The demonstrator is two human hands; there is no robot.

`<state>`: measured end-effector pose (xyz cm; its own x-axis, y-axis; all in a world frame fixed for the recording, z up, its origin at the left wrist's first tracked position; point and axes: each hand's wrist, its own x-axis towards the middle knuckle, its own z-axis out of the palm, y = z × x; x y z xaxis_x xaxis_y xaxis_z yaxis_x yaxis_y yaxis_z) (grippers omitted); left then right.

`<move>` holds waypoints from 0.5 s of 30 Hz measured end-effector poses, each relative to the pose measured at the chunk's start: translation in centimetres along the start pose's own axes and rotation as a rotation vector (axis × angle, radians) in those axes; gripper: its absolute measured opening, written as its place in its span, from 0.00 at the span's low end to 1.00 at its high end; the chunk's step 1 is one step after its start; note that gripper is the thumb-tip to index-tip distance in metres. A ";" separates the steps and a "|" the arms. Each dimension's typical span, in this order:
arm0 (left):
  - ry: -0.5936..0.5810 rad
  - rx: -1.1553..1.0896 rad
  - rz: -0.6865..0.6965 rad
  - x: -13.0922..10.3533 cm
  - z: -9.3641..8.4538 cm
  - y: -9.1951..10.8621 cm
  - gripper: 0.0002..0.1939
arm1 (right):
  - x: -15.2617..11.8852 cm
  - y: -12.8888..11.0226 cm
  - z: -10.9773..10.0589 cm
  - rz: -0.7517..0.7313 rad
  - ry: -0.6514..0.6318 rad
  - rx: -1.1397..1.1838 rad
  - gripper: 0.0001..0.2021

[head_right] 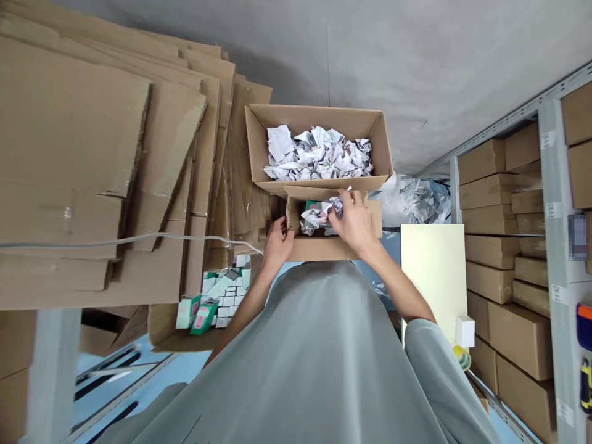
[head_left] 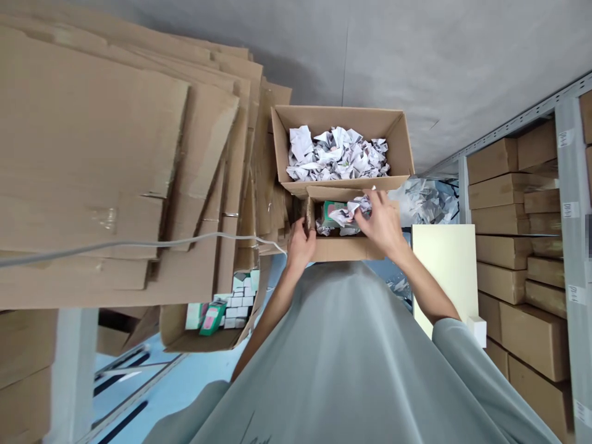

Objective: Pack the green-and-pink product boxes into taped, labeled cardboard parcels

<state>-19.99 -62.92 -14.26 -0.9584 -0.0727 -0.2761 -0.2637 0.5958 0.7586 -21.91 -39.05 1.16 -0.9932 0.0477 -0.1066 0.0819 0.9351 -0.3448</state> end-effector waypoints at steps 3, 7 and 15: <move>0.134 0.035 0.255 -1.2 -1.4 2.5 0.26 | 0.0 -1.5 2.9 0.100 -0.123 -0.064 0.23; -0.032 0.030 0.514 -1.6 -2.1 6.0 0.28 | 0.1 -1.5 4.7 0.111 -0.165 0.009 0.22; -0.225 0.159 0.353 1.5 -1.5 6.2 0.27 | -0.9 4.8 5.4 0.058 -0.190 0.459 0.27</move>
<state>-23.24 -60.53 -9.07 -0.9344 0.3223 -0.1515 0.1120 0.6697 0.7342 -20.13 -36.50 -5.43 -0.9567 -0.0099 -0.2908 0.2067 0.6801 -0.7033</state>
